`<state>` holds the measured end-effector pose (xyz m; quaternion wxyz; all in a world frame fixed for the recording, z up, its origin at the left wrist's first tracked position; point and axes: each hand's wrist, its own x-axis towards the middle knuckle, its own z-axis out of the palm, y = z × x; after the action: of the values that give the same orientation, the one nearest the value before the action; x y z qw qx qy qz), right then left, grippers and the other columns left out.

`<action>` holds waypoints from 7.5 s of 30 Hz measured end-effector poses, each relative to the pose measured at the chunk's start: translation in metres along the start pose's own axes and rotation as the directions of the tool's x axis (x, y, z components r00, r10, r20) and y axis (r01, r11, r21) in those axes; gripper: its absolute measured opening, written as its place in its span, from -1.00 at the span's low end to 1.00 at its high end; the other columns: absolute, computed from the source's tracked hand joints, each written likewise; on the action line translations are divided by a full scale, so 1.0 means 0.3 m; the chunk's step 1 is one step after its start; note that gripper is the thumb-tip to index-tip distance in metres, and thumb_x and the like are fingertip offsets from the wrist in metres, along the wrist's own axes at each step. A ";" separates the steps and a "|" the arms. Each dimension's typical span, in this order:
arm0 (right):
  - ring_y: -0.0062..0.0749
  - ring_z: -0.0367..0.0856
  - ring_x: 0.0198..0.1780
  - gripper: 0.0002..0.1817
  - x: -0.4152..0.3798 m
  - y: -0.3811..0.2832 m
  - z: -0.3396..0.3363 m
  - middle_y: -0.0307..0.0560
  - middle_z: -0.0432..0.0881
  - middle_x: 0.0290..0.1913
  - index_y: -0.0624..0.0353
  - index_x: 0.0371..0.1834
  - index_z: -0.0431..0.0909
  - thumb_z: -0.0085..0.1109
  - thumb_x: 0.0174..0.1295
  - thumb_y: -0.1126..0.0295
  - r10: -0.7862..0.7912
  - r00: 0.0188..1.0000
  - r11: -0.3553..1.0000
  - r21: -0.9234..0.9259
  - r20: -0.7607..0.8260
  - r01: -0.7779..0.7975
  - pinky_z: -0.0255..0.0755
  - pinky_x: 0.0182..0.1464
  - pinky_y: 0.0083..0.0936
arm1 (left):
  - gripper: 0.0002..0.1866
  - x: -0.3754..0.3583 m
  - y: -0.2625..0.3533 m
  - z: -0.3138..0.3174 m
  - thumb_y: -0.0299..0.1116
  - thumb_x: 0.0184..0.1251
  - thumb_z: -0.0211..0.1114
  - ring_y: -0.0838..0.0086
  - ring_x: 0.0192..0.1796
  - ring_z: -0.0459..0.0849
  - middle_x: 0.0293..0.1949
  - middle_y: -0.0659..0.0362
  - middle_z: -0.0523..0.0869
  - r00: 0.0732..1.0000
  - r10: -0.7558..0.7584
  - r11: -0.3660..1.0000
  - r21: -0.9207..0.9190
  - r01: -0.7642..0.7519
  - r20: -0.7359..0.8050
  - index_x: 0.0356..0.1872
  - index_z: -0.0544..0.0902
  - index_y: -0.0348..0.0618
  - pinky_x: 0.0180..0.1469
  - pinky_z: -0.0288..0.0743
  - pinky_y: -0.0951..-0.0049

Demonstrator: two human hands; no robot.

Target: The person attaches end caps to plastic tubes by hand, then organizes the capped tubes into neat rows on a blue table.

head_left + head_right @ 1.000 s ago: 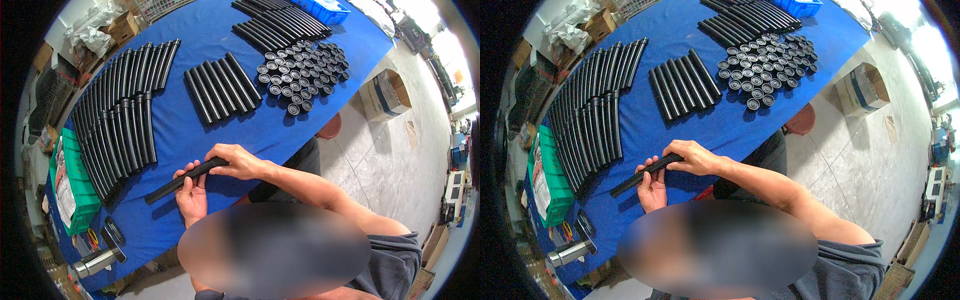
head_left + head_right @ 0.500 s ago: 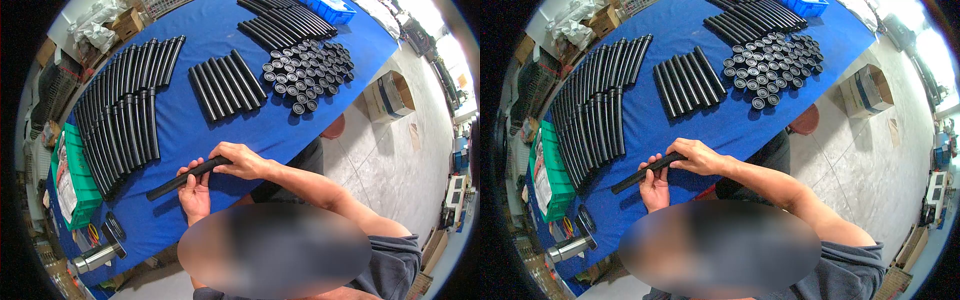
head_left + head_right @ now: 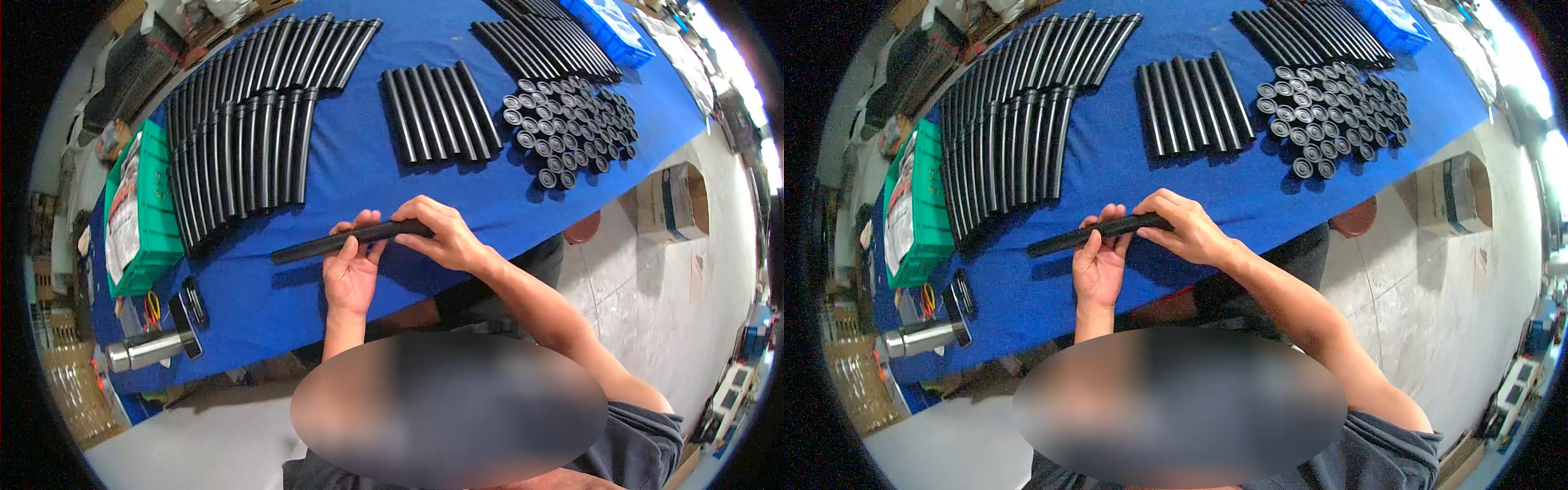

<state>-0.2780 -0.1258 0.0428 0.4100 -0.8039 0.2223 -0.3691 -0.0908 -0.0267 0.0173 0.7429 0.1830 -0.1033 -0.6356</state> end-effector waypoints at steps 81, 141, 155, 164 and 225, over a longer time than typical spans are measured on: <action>-0.08 0.73 -0.13 -0.64 -0.087 -0.074 0.018 0.05 0.70 -0.19 0.25 0.02 0.64 0.46 0.22 0.35 0.454 0.891 0.865 0.251 -0.018 -0.435 0.56 -0.10 -0.29 | -0.74 -0.004 -0.001 -0.001 -0.57 0.49 0.23 -0.01 0.33 0.62 0.17 -0.15 0.69 0.999 -0.032 0.997 0.073 0.033 -0.014 0.13 0.56 -0.12 0.29 0.66 -0.09; -0.13 0.74 -0.02 -0.59 -0.114 -0.075 -0.025 0.03 0.69 0.00 0.24 0.09 0.61 0.49 0.18 0.49 0.542 0.837 0.788 0.298 0.079 -0.538 0.64 -0.01 -0.30 | -0.78 -0.007 0.003 0.001 -0.53 0.51 0.24 -0.05 0.31 0.63 0.16 -0.19 0.70 0.997 -0.078 0.990 0.114 0.078 -0.001 0.11 0.58 -0.17 0.33 0.63 -0.07; 0.01 0.70 0.03 -0.57 -0.147 -0.052 0.026 0.12 0.68 -0.03 0.24 0.13 0.61 0.46 0.24 0.32 -0.023 0.987 0.994 -0.111 -0.161 0.005 0.60 0.06 -0.23 | -0.78 -0.003 0.013 -0.002 -0.54 0.52 0.22 -0.06 0.33 0.62 0.16 -0.20 0.69 0.992 -0.126 0.988 0.092 0.125 0.000 0.11 0.59 -0.17 0.34 0.62 -0.04; -0.03 0.72 0.00 -0.60 -0.139 -0.063 0.024 0.09 0.69 -0.04 0.23 0.12 0.62 0.46 0.23 0.41 -0.056 0.978 0.992 -0.121 -0.199 0.032 0.59 0.03 -0.27 | -0.77 0.000 0.013 0.000 -0.53 0.54 0.20 -0.07 0.33 0.62 0.17 -0.21 0.69 0.991 -0.135 0.986 0.095 0.135 -0.004 0.14 0.57 -0.17 0.35 0.61 -0.06; -0.09 0.74 -0.14 -0.65 -0.130 -0.058 -0.011 0.07 0.73 -0.16 0.27 0.01 0.67 0.47 0.23 0.33 0.265 0.954 0.960 0.129 -0.138 -0.248 0.59 -0.05 -0.27 | -0.76 -0.001 0.008 -0.001 -0.58 0.52 0.19 -0.10 0.36 0.58 0.20 -0.22 0.67 0.994 -0.106 0.989 0.104 0.104 0.014 0.13 0.57 -0.18 0.42 0.52 -0.10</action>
<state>-0.3041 -0.0920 0.0425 0.4796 -0.7135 0.3354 -0.3853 -0.0885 -0.0262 0.0181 0.6968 0.2201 -0.1332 -0.6695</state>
